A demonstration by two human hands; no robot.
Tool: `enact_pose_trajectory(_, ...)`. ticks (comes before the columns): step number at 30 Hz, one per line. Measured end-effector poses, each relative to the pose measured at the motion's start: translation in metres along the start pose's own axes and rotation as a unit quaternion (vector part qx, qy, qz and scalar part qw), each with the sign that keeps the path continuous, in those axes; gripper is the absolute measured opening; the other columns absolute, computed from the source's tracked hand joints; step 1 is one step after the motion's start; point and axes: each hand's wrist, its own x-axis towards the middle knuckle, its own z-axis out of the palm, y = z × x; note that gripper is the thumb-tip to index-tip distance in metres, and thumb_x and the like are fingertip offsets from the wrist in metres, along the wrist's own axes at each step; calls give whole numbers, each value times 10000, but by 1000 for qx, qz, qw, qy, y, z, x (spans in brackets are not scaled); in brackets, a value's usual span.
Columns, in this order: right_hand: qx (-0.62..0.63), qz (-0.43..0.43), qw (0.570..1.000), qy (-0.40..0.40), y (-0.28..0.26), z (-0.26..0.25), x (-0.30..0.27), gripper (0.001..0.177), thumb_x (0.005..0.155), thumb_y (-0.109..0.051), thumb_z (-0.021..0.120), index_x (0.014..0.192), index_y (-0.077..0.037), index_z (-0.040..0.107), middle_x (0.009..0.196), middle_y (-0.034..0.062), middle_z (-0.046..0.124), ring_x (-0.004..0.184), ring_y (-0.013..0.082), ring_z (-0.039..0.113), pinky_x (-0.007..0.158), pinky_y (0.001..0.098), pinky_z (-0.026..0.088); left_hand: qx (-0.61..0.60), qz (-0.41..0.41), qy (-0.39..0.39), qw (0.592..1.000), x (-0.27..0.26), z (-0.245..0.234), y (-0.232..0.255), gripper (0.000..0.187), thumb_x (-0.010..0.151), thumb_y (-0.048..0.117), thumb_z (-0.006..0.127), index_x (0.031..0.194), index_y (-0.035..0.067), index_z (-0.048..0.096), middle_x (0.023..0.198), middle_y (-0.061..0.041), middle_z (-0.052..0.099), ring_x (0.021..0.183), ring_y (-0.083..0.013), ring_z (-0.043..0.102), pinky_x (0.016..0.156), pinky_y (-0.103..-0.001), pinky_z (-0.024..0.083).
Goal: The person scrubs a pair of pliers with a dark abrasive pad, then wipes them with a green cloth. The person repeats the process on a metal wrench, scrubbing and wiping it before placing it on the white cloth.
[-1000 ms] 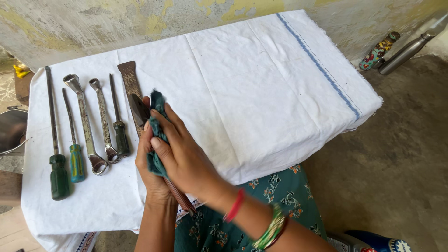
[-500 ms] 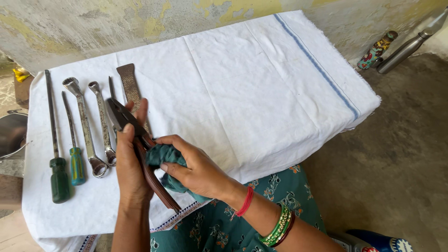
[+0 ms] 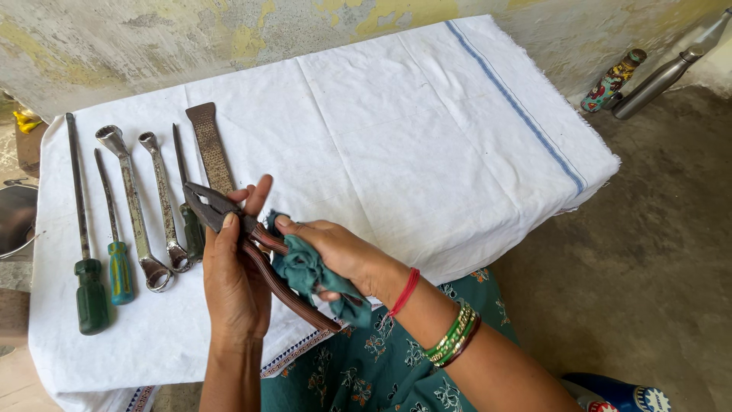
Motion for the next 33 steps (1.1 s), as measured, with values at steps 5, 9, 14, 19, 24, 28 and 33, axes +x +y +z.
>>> enact_pose_trajectory(5,-228,-386,865,226,0,21,-15,501,1083,-484,410,1222,-30,571,902,96,641,794,214,693,709,351,572,-76,-16,49,996,3,-7,-12,271,1101,236,532,1300,51,543,1468,-239,645,942,-102,596,857,-266,517)
enact_pose_trajectory(9,-441,-533,691,209,0,37,-11,557,1166,-380,422,1619,-58,389,1608,236,414,1544,401,439,1235,441,467,-142,-67,54,986,-9,-5,-14,425,1089,301,492,1448,76,521,1456,-166,562,1165,-167,638,1010,-325,527)
enact_pose_trajectory(14,-510,-482,693,165,14,38,-5,661,1067,-314,546,1635,-54,330,1727,161,301,1630,349,275,1291,470,348,-139,-55,28,988,-10,4,1,621,1081,474,298,1488,31,452,1490,-174,544,1388,-272,546,1144,-401,488)
enact_pose_trajectory(19,-570,-496,637,148,44,33,-26,579,1035,-188,619,1568,-37,450,1672,160,419,1576,321,412,1238,448,438,-89,-49,57,993,-4,11,9,623,1034,490,267,1445,52,431,1422,-246,567,1412,-369,512,1135,-499,492)
enact_pose_trajectory(24,-510,-409,751,96,38,32,-33,408,1108,-182,610,1460,21,565,1245,149,664,1142,255,670,954,350,590,-84,-41,96,991,2,-1,11,601,1048,481,283,1409,12,386,1389,-288,568,1390,-408,555,1081,-551,492)
enact_pose_trajectory(28,-537,-343,732,241,0,29,-26,297,1015,-375,641,1114,-110,729,1023,60,708,988,223,648,834,374,527,-94,-61,56,992,0,-3,2,565,1093,457,310,1397,-8,414,1358,-239,584,1301,-341,596,1069,-491,508)
enact_pose_trajectory(33,-507,-555,592,292,-16,55,-1,262,1050,-352,573,1110,-97,583,1433,127,556,1397,329,525,1138,491,438,-168,-132,47,976,-8,11,-9,522,1085,392,350,1437,29,480,1398,-150,576,1279,-240,584,1095,-408,504)
